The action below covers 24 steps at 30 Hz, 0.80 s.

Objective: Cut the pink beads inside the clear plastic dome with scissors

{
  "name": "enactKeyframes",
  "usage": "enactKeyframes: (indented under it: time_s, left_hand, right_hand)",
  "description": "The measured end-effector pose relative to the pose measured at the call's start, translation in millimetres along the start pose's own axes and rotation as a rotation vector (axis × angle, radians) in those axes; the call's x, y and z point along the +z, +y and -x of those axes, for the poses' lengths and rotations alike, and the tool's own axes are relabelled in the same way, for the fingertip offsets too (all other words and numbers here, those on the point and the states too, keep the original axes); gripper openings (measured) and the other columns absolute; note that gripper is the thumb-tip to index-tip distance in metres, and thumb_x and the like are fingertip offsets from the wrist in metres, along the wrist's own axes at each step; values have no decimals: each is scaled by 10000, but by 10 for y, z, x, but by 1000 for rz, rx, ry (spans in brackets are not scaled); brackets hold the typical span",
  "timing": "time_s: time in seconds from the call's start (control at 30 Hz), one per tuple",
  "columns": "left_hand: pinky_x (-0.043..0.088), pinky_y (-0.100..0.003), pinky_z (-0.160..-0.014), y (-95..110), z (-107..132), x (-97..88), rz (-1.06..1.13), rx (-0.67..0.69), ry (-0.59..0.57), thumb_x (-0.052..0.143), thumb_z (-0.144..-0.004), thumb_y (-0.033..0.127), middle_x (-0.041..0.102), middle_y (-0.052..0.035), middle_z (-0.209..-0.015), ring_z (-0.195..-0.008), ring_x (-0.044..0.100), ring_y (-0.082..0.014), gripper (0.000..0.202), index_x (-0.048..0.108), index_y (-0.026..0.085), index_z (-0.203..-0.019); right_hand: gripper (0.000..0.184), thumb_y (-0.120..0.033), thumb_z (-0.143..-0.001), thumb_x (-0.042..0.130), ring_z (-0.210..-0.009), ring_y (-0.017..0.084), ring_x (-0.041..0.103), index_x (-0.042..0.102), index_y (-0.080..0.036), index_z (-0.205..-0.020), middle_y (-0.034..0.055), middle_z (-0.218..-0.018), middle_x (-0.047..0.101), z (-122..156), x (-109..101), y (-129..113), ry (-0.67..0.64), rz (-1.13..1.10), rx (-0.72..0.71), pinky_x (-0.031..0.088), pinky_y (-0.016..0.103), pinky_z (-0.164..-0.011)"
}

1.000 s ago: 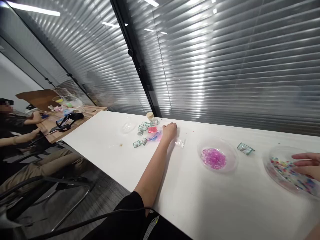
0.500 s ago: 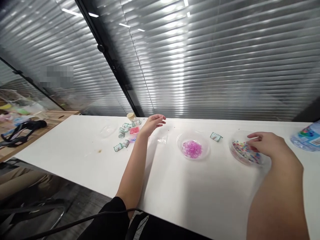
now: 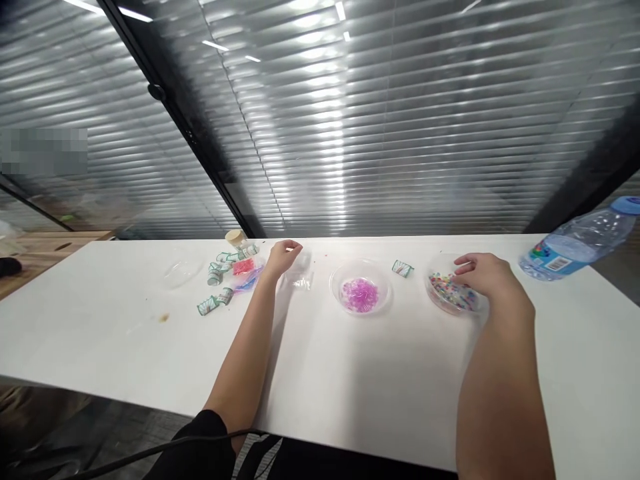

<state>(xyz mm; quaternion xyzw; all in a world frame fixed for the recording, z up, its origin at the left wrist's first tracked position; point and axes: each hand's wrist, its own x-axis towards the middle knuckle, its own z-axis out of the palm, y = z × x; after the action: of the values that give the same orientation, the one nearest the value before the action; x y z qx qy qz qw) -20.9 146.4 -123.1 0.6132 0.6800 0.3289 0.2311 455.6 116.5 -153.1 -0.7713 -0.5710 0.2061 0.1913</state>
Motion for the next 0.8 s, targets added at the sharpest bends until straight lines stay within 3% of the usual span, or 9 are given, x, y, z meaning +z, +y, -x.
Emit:
enactKeyframes:
  time_s: [0.2, 0.33, 0.57, 0.8]
  left_hand:
    - [437, -428, -908, -59, -7, 41, -307, -63, 43, 508, -832, 250, 687, -106, -1072, -1054, 601, -295, 203, 685, 184, -905]
    - [430, -429, -912, -57, 4, 13, -415, -62, 42, 504, -823, 228, 677, -98, -1117, -1087, 588, -290, 212, 684, 198, -931]
    - [430, -400, -921, -64, 0, 3, -462, -66, 42, 549, -823, 276, 668, -69, -1149, -1101, 579, -265, 194, 678, 219, -956]
    - [445, -358, -883, -8, -2, 12, -428, -63, 50, 580, -823, 328, 685, -28, -1109, -1062, 601, -236, 172, 670, 239, -939]
  right_hand:
    - [315, -148, -585, 767, -759, 266, 696, 681, -204, -882, 90, -877, 749, 147, -98, -200, -6, -74, 81, 508, 352, -731]
    - [331, -109, -580, 751, -783, 268, 690, 677, -208, -886, 96, -901, 749, 181, -122, -229, -3, -80, 83, 494, 336, -720]
    - [391, -92, -555, 750, -787, 249, 687, 674, -192, -925, 90, -891, 744, 150, -107, -192, -11, -87, 85, 483, 317, -711]
    - [385, -198, -499, 767, -746, 227, 691, 670, -250, -868, 3, -801, 733, 86, -64, -91, 17, -109, 56, 509, 322, -703]
